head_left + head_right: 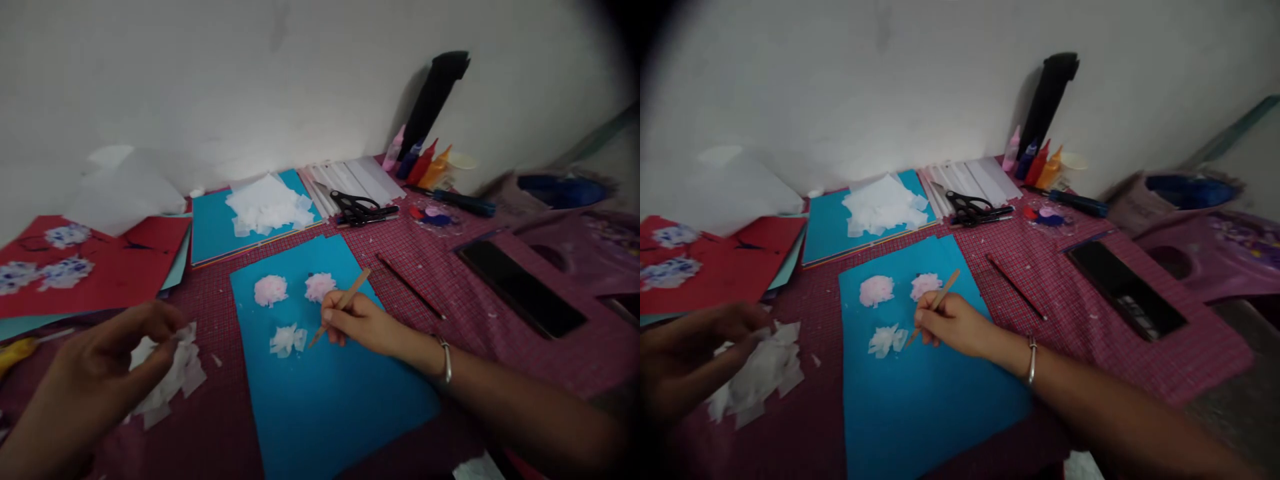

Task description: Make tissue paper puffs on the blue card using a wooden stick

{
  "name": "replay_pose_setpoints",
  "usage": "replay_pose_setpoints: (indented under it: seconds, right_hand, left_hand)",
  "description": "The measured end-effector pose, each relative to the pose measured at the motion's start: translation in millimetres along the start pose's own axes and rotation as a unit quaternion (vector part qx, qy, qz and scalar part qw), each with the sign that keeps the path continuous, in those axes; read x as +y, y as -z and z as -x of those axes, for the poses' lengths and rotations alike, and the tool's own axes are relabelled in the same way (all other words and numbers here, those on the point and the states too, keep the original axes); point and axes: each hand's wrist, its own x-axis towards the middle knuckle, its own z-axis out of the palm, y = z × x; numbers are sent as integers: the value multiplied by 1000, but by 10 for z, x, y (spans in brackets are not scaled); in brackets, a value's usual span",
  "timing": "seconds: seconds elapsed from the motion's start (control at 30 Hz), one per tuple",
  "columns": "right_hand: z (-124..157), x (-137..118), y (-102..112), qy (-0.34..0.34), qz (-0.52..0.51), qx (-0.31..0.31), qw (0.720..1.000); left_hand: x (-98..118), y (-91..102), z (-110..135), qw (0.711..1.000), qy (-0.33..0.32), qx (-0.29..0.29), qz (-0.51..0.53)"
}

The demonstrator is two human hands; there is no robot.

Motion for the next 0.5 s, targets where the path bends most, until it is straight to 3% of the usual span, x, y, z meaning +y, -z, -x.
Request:
replay_pose_setpoints:
  seconds: [0.13, 0.3, 0.37, 0.5]
  right_hand:
    - [63, 36, -48, 30, 28, -22, 999]
    - [137, 48, -82, 129, 145, -41, 980]
    - [133, 53, -82, 146, 158, -34, 976]
    - [85, 76, -80, 113, 108, -9, 988]
  left_hand:
    - [296, -345, -4, 992, -82, -91, -10]
    - [386, -720, -61, 983, -61, -170, 19]
    - [346, -769, -55, 980, -46, -193, 22]
    - [276, -725, -45, 973, -59, -221, 14]
